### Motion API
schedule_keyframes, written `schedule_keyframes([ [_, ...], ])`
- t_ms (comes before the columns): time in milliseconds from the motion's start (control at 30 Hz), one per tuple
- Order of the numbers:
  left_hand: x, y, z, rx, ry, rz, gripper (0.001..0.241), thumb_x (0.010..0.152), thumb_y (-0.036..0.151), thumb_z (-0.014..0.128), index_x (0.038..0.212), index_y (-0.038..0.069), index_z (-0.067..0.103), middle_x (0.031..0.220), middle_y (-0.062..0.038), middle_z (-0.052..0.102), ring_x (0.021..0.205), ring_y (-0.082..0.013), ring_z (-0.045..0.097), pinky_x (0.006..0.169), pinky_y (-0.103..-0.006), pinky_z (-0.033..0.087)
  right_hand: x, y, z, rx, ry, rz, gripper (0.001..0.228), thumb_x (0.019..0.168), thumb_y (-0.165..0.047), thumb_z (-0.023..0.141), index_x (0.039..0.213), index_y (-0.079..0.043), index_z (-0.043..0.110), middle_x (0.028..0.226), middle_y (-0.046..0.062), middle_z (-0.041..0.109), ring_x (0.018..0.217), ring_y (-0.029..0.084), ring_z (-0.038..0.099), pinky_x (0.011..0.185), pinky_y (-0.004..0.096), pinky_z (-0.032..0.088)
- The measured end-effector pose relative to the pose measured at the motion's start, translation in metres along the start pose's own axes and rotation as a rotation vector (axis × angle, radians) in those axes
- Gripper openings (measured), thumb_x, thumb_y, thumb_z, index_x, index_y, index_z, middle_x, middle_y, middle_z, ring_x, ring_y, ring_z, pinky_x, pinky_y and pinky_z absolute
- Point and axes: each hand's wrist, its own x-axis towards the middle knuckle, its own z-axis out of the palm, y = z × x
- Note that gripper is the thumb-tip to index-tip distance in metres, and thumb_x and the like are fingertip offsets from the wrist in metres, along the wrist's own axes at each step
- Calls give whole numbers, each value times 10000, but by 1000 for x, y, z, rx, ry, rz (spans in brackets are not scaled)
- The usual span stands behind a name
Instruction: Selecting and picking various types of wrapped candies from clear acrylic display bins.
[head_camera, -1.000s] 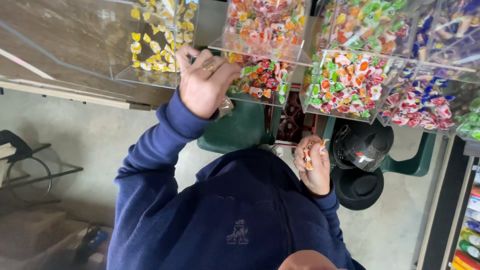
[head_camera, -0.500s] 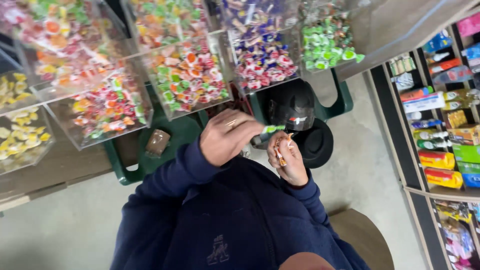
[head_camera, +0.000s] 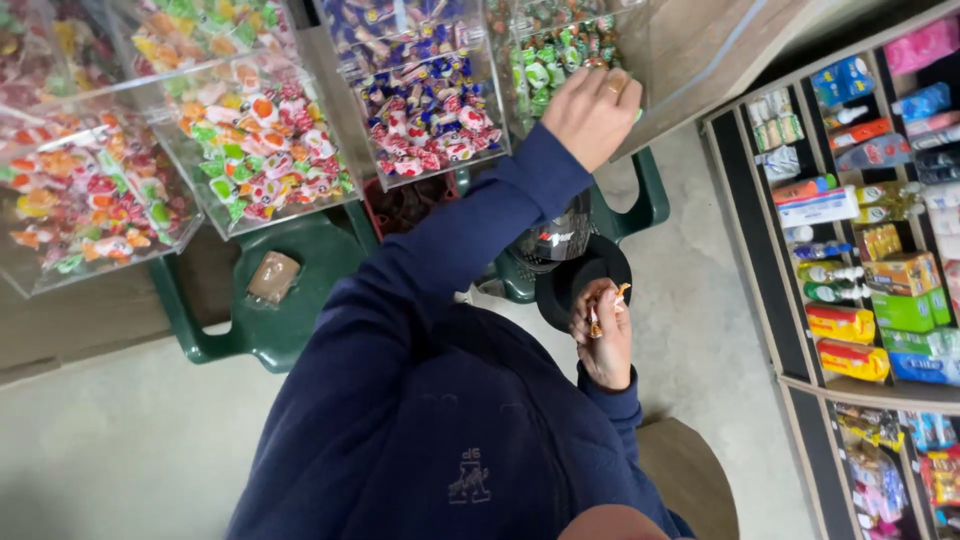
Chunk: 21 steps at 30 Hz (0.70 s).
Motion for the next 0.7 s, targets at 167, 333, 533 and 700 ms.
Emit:
schedule_keyframes([
  [167,-24,16,-64,-40,47,105,403,875,90,617,1247,-65,641,1186,-144,661,978,-221,613,945,-369,488,13,1,13,-70,-74,51,310,1121,-371,462,1030,-80,520,746,4,460,559,69,351,457,211,261],
  [333,-88,7,-161,-72,-17,185,379,858,132,641,1215,7,660,1158,-71,643,1016,-206,618,1042,-411,465,45,26,34,-111,-243,141,305,1131,-362,478,1030,-79,527,748,-2,451,576,79,354,478,220,261],
  [533,-173,-45,-282,-104,-46,99,276,862,141,666,1122,48,677,1151,-61,661,1031,-212,653,972,-381,503,65,61,98,-185,-466,310,256,1137,-322,497,1029,-90,509,761,-2,461,569,74,361,481,223,259],
  [700,-220,-103,-375,50,-29,-211,244,898,103,679,1132,41,705,1062,-41,687,967,-221,680,821,-365,524,62,90,152,-261,-623,425,275,1115,-329,472,1071,-64,529,760,8,482,548,55,362,465,217,262],
])
